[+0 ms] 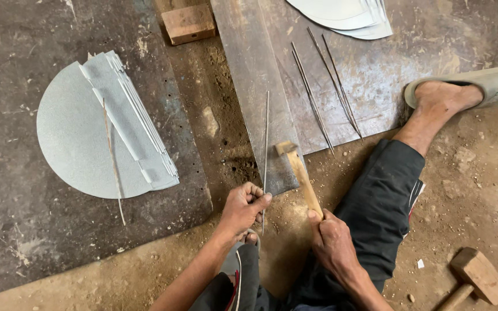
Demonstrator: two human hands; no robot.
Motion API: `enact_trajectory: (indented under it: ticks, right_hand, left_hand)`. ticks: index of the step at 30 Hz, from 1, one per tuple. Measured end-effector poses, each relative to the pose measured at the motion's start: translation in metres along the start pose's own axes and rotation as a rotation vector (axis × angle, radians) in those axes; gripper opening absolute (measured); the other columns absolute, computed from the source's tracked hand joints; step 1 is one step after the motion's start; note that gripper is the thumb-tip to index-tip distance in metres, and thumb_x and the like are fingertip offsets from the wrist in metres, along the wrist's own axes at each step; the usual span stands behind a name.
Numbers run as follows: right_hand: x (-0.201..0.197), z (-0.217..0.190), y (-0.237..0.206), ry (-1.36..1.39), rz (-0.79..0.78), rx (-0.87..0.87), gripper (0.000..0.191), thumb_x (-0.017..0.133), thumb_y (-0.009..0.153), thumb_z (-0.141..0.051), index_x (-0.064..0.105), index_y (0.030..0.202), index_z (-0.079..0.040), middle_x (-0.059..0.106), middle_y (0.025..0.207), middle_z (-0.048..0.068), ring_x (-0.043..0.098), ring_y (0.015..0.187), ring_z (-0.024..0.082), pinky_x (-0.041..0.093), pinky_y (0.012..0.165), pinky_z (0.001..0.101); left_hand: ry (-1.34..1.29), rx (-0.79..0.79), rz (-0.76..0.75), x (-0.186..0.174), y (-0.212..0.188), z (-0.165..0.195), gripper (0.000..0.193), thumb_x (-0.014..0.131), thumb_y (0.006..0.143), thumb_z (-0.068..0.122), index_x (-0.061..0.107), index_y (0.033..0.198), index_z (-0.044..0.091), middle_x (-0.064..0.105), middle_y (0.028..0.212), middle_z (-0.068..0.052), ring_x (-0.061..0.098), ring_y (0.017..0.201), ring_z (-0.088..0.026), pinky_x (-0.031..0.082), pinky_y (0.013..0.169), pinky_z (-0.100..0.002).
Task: The person sits on the floor and hammers thin metal rods straight with a wooden mallet, then holds semicircular metal sheets against a steel plate and hammers their folded edges flat, placing finished pieces on a growing stack.
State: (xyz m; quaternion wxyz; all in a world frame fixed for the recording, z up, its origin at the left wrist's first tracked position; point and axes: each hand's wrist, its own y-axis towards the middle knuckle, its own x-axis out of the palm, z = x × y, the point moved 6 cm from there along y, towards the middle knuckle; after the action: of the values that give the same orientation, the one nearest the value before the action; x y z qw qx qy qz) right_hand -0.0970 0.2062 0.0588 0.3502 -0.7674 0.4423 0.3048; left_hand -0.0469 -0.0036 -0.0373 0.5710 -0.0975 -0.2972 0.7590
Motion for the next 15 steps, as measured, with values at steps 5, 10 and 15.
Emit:
enact_trajectory:
  ticks: [5,10,15]
  right_hand:
    - [-0.003,-0.021,0.013,-0.011,0.028,-0.082,0.040,0.049,0.102,-0.025,0.059,0.076,0.004,0.060,0.079,0.026,0.061,0.070,0.048,0.047,0.065,0.0517]
    - [-0.007,-0.027,0.031,-0.032,0.091,-0.064,0.044,0.050,0.103,-0.026,0.060,0.073,0.005,0.062,0.078,0.025,0.062,0.071,0.047,0.047,0.066,0.0534]
    - [-0.004,-0.039,0.056,-0.205,0.054,-0.229,0.038,0.052,0.101,-0.021,0.062,0.074,0.004,0.061,0.077,0.025,0.061,0.067,0.046,0.046,0.064,0.0561]
  left_hand:
    - [-0.008,-0.024,0.010,-0.001,0.005,-0.009,0.022,0.078,0.090,0.018,0.062,0.087,0.003,0.064,0.070,-0.002,0.053,0.052,-0.007,0.046,0.046,-0.025]
    - [-0.023,-0.039,0.004,0.002,0.005,-0.004,0.021,0.077,0.090,0.016,0.061,0.088,0.003,0.065,0.071,-0.004,0.055,0.053,-0.008,0.046,0.046,-0.026]
    - [0.058,-0.112,0.027,0.001,-0.002,0.006,0.019,0.076,0.090,0.015,0.061,0.087,0.003,0.065,0.071,-0.005,0.056,0.051,-0.010,0.049,0.045,-0.028]
